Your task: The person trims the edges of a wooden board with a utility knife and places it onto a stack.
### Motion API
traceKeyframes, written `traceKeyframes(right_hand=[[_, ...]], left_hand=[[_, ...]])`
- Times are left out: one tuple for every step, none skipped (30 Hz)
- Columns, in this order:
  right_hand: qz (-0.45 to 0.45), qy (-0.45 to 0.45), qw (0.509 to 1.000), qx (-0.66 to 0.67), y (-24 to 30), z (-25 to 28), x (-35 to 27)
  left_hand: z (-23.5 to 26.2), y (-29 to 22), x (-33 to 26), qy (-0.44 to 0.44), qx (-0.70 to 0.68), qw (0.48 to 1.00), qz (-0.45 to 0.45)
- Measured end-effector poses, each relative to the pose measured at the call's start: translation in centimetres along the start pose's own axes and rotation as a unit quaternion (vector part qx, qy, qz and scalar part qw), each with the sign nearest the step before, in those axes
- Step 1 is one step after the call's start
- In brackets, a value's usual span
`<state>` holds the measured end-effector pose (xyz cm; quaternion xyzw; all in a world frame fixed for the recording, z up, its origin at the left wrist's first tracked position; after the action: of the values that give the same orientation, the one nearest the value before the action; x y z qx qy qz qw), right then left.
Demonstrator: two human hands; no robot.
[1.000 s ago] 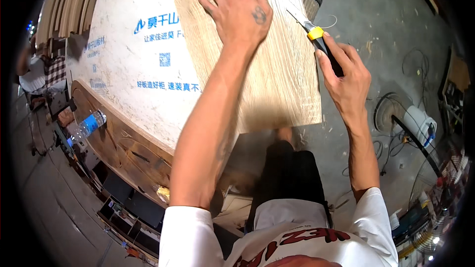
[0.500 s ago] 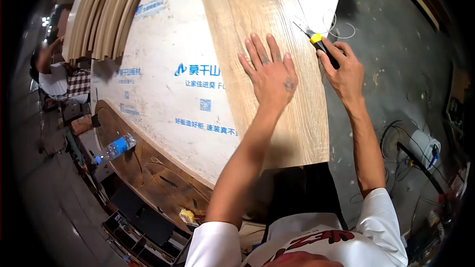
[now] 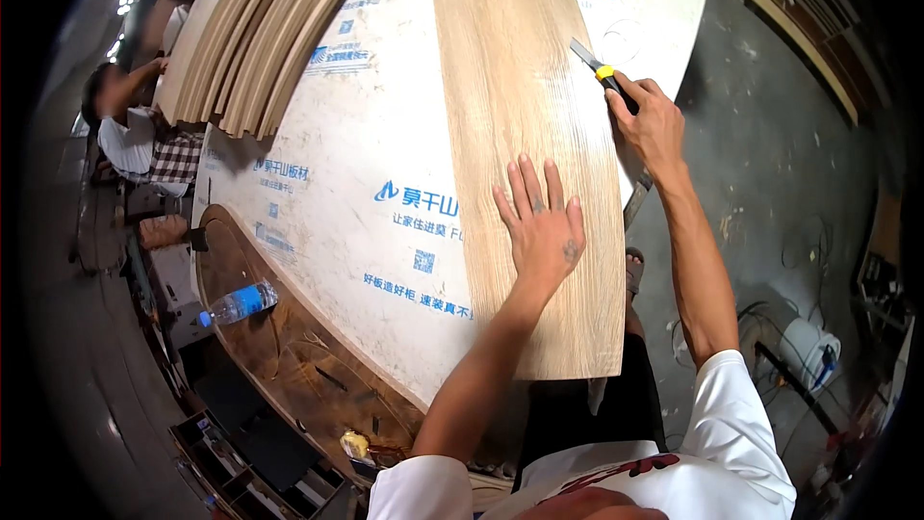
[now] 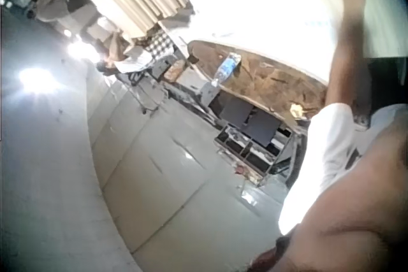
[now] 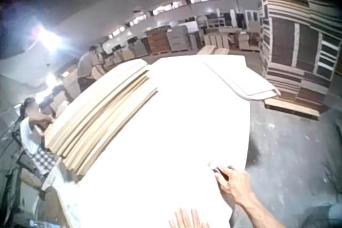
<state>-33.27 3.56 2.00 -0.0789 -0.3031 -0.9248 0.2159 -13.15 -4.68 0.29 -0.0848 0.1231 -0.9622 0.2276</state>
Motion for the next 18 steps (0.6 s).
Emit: traceKeyframes(right_hand=[[0.006, -0.001, 1.0, 0.004, -0.2, -0.4, 1.0], [0.008, -0.004, 1.0, 0.009, -0.4, -0.8, 2.2], [0.011, -0.008, 1.0, 0.014, -0.6, -1.2, 3.4], [0.011, 0.009, 1.0, 0.002, -0.6, -1.4, 4.5], [0.018, 0.013, 1.0, 0.005, -0.5, -1.9, 5.6], [0.015, 0.022, 1.0, 0.007, -0.6, -2.5, 6.7], [0.014, 0.031, 0.999, 0.007, -0.6, -2.9, 8.0], [0.028, 0.028, 0.999, 0.005, -0.5, -3.3, 8.9], [0.032, 0.042, 0.999, -0.005, -0.7, -3.9, 9.9], [0.034, 0.048, 0.998, -0.003, -0.8, -4.2, 10.9], [0.035, 0.053, 0.998, 0.002, -0.7, -4.6, 11.9], [0.044, 0.053, 0.998, 0.011, -0.8, -4.7, 12.9], [0.055, 0.057, 0.997, 0.019, -1.0, -4.7, 13.9], [0.069, 0.063, 0.996, 0.01, -1.1, -5.1, 15.0], [0.076, 0.063, 0.995, 0.014, -1.1, -5.4, 16.0], [0.089, 0.06, 0.994, 0.016, -0.9, -5.5, 16.9], [0.102, 0.056, 0.993, 0.018, -0.8, -5.7, 17.8], [0.1, 0.075, 0.992, 0.012, -1.0, -6.2, 18.8]], left_hand=[[0.1, 0.0, 0.1, -0.005, 0.003, 1.0, 0.004], [0.0, -0.1, 0.2, 0.001, -0.004, 1.0, 0.004], [-0.1, -0.2, 0.4, 0.006, -0.01, 1.0, 0.004], [-0.3, -0.4, 0.5, 0.012, -0.009, 1.0, 0.01], [-0.3, -0.3, 0.5, 0.009, -0.007, 1.0, 0.018], [-0.3, -0.1, 0.5, 0.014, -0.003, 1.0, 0.017], [-0.1, -0.1, 0.6, 0.017, -0.002, 1.0, 0.018], [-0.1, 0.1, 0.5, 0.017, 0.008, 1.0, 0.012], [-0.2, 0.1, 0.4, 0.012, 0.005, 1.0, 0.019], [-0.3, 0.3, 0.4, 0.023, 0.003, 0.999, 0.022], [-0.3, 0.5, 0.5, 0.034, 0.003, 0.999, 0.025], [0.1, 0.2, 0.6, 0.025, -0.005, 0.999, 0.02], [0.2, 0.2, 0.6, 0.021, -0.002, 0.999, 0.027], [0.1, 0.1, 0.7, 0.016, -0.004, 1.0, 0.021], [0.2, 0.0, 0.7, 0.011, -0.007, 1.0, 0.015], [0.3, 0.1, 0.8, 0.006, -0.005, 1.0, 0.022], [0.4, 0.0, 0.9, 0.004, -0.009, 1.0, 0.021], [0.6, 0.0, 0.9, 0.002, -0.013, 1.0, 0.02]])
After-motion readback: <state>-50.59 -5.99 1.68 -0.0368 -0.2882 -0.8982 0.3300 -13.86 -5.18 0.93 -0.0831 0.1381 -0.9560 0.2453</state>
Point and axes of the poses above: each hand's wrist, its own x-axis towards the middle knuckle, its own z-axis out of the back of the hand, y = z × x, the point moved 9 cm from there along x, towards the middle knuckle, and after that the axes turned 5 degrees about -y, right-handed, at the moved point
